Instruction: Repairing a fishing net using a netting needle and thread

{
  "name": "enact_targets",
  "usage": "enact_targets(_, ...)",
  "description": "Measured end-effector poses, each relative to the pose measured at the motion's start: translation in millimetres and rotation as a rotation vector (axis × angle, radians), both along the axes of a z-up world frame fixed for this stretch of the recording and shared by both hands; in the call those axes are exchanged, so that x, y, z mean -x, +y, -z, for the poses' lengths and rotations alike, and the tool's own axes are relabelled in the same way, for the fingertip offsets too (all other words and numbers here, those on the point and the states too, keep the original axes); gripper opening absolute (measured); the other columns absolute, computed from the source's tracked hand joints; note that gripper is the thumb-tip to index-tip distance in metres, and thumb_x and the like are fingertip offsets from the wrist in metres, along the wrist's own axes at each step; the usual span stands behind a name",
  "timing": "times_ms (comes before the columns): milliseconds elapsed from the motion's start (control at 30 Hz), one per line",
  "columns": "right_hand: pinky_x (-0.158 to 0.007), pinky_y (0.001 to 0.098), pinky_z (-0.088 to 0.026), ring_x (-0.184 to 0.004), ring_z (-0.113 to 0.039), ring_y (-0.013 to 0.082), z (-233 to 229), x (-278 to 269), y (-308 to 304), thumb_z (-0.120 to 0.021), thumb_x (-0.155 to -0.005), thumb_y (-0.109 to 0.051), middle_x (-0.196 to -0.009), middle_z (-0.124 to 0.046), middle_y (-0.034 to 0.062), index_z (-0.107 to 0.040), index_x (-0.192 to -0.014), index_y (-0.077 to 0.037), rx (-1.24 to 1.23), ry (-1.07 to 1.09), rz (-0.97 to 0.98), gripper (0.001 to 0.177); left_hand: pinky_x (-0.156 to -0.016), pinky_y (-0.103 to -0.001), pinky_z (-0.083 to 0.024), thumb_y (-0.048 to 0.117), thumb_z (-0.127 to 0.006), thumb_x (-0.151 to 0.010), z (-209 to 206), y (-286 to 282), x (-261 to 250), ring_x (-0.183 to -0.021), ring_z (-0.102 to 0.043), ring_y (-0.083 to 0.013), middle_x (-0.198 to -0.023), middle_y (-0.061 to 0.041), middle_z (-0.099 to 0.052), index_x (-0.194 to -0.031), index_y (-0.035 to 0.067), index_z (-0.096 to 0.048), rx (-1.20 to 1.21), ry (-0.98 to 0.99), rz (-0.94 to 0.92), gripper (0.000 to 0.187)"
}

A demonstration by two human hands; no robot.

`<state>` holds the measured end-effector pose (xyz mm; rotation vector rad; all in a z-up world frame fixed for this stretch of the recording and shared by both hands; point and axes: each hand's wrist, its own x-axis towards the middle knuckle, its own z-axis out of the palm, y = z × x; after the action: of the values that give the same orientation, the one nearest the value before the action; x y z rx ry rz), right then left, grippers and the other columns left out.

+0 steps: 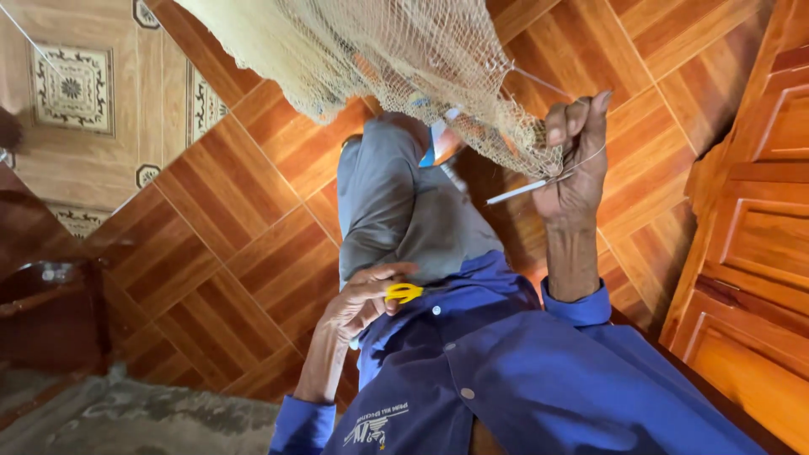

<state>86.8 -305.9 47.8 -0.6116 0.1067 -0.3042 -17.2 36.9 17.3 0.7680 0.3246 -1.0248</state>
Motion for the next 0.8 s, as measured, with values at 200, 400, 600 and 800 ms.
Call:
enact_targets(200, -0.041, 0.0134, -0.048, -0.04, -0.05, 0.0046, -4, 0, 3, -0.041, -0.111, -0.04, -0.068, -0.05, 0.0022, -0.047, -0.083, -0.015, -0.019, 0.055, 0.033, 0.038, -0.062, -0.032, -0.064, 0.034, -0.068, -0.095, 29, -19, 9, -0.071, -0.064, -0.0123, -0.094, 0.004, -0.057, -0.152, -0.014, -0.036, 0.375, 0.235, -0.331, 0.081)
enact_targets(400, -0.042, 0.0151, -0.052, -0.04, -0.054, 0.007, -16, 0, 11, -0.042, -0.111, -0.038, -0.069, -0.051, 0.005, -0.048, -0.083, -0.013, -0.038, 0.078, 0.05, 0.038, -0.068, -0.041, -0.059, 0.026, -0.053, -0.103, 37, -74, -13, -0.067, -0.057, -0.0202, -0.081, -0.008, -0.052, -0.14, 0.001, -0.055, 0.558, 0.19, -0.388, 0.044)
enact_targets(600, -0.041, 0.0155, -0.053, -0.041, -0.058, 0.0105, -18, 2, 9, -0.042, -0.111, -0.036, -0.069, -0.05, 0.0069, -0.048, -0.083, -0.01, -0.074, 0.069, 0.055, 0.039, -0.071, -0.053, -0.063, 0.018, -0.06, -0.098, 24, -82, -19, -0.065, -0.06, -0.0222, -0.094, -0.012, -0.058, -0.124, 0.003, -0.056, 0.57, 0.071, -0.376, 0.03)
enact_targets(800, -0.042, 0.0196, -0.057, -0.044, -0.062, 0.0137, -11, 3, 13, -0.046, -0.11, -0.035, -0.069, -0.05, 0.0083, -0.049, -0.083, -0.008, -0.087, 0.098, 0.079, 0.039, -0.092, -0.058, -0.061, 0.017, -0.055, -0.101, 51, -74, -12, -0.058, -0.063, -0.0174, -0.122, -0.018, -0.066, -0.118, 0.004, -0.054, 0.665, 0.088, -0.38, 0.021)
